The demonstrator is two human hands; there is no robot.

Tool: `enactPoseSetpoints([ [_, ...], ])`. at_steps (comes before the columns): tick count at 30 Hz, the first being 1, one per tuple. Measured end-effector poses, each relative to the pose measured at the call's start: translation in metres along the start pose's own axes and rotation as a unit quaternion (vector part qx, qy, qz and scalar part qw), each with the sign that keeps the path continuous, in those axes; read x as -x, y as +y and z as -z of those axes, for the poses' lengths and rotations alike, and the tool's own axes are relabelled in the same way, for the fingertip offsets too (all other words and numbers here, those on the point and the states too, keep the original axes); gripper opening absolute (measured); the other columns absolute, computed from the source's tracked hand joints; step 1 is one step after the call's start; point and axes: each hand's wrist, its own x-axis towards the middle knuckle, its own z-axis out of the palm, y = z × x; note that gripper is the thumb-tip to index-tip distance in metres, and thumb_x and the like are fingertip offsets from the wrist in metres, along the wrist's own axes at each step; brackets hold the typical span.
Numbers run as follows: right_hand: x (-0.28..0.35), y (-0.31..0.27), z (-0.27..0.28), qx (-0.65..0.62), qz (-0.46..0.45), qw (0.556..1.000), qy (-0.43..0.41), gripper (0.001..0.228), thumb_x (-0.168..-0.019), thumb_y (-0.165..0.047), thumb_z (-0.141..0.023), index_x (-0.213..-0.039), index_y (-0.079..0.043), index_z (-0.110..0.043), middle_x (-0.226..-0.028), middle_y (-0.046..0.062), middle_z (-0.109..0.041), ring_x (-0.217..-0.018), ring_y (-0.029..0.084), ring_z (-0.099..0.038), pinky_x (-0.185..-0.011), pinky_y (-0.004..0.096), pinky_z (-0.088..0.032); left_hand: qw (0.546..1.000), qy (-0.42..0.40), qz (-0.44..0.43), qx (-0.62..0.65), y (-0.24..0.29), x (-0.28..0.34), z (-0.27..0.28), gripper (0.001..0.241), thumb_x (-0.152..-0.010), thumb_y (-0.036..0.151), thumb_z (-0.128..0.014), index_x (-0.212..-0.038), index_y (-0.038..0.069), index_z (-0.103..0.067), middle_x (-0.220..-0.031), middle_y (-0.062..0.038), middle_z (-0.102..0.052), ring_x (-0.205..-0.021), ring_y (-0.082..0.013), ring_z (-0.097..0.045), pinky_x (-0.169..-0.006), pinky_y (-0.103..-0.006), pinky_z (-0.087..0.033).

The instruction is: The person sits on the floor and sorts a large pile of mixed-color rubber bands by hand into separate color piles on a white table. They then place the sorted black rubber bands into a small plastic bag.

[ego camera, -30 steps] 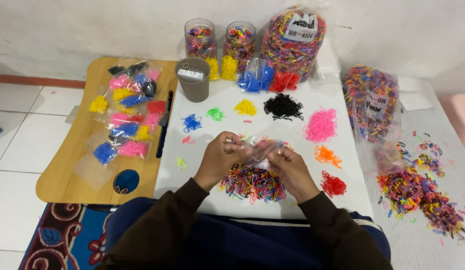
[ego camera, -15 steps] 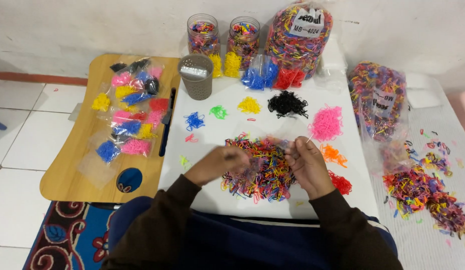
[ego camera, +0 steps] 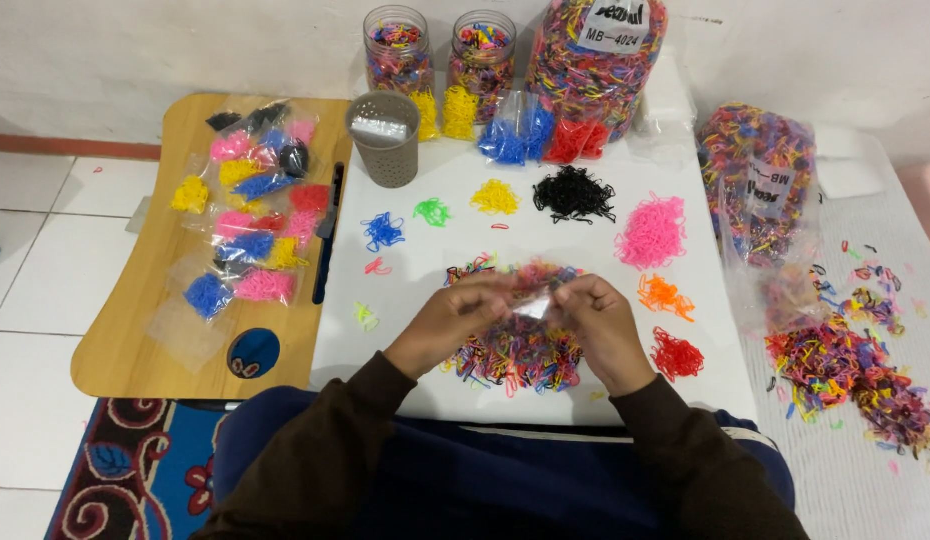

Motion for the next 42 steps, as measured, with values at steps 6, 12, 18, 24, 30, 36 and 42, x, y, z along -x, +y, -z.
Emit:
enactPoseSetpoints([
  [6, 0.015, -0.018, -0.019, -0.094, -0.074, 0.985, -0.123, 0.06, -0.094, -0.071, -0.042, -0.098, -0.015, -0.062, -0.109, 0.019, -0.077, -0.099, 0.033, -0.076, -0.083, 0.047, -0.064, 0.986, 0.164, 0.021, -0.023, -0.024, -0.001, -0.006, 0.035, -0.095, 0.041, -0.074, -0.102, 0.007, -0.079, -0.086, -0.009, -0.074, -0.076, -0.0195, -0.075, -0.072, -0.0331, -0.06],
  [12, 0.016, 0.014, -0.018, 0.008, -0.115, 0.992, -0.052, 0.033, -0.087, -0.009, -0.078, -0.112, -0.002, -0.057, -0.096, 0.013, -0.067, -0.08, 0.027, -0.074, -0.072, 0.038, -0.067, 0.978, 0.182, -0.033, -0.098, -0.01, 0.003, -0.012, 0.029, -0.089, 0.034, -0.082, -0.103, 0.008, -0.081, -0.104, -0.011, -0.075, -0.095, -0.0232, -0.075, -0.084, -0.0361, -0.059],
  [18, 0.018, -0.009, -0.021, 0.057, -0.108, 0.992, -0.034, 0.027, -0.091, 0.0, -0.069, -0.117, 0.004, -0.06, -0.092, 0.012, -0.065, -0.078, 0.024, -0.073, -0.071, 0.035, -0.066, 0.918, 0.288, -0.194, -0.19, 0.003, -0.016, 0.033, 0.008, -0.091, 0.013, -0.081, -0.097, 0.009, -0.078, -0.097, -0.011, -0.074, -0.097, -0.0298, -0.071, -0.094, -0.0404, -0.053],
  [24, 0.016, -0.02, -0.015, 0.029, -0.065, 0.997, -0.008, 0.021, -0.092, 0.0, -0.069, -0.113, 0.003, -0.064, -0.094, 0.012, -0.065, -0.076, 0.019, -0.07, -0.069, 0.03, -0.063, 0.794, 0.343, -0.364, -0.346, 0.043, -0.067, 0.172, 0.014, -0.1, -0.006, -0.062, -0.1, 0.007, -0.068, -0.099, -0.007, -0.058, -0.097, -0.024, -0.063, -0.088, -0.0318, -0.049],
  [30, 0.017, -0.033, -0.007, 0.007, -0.063, 0.998, 0.005, 0.015, -0.091, -0.002, -0.072, -0.106, -0.005, -0.069, -0.094, 0.008, -0.072, -0.083, 0.018, -0.069, -0.078, 0.028, -0.057, 0.635, 0.306, -0.306, -0.64, 0.084, -0.131, 0.222, 0.022, -0.091, -0.014, -0.067, -0.102, 0.0, -0.079, -0.106, -0.016, -0.069, -0.083, -0.0306, -0.069, -0.07, -0.0392, -0.06],
  [36, 0.018, -0.039, -0.006, -0.002, -0.066, 0.998, 0.017, 0.014, -0.092, -0.002, -0.071, -0.105, -0.003, -0.069, -0.087, 0.009, -0.072, -0.074, 0.016, -0.068, -0.075, 0.027, -0.057, 0.592, 0.268, -0.25, -0.718, 0.072, -0.157, 0.249, 0.04, -0.071, -0.019, -0.076, -0.101, 0.007, -0.08, -0.108, -0.011, -0.069, -0.077, -0.0306, -0.068, -0.06, -0.0393, -0.056],
  [42, 0.018, -0.034, -0.002, -0.016, -0.068, 0.997, 0.019, 0.014, -0.091, 0.0, -0.071, -0.104, -0.003, -0.069, -0.088, 0.01, -0.071, -0.076, 0.018, -0.069, -0.075, 0.028, -0.059, 0.674, 0.226, -0.168, -0.683, 0.052, -0.162, 0.244, 0.012, -0.09, -0.005, -0.076, -0.098, 0.004, -0.076, -0.108, -0.018, -0.07, -0.08, -0.0268, -0.068, -0.077, -0.0369, -0.062],
])
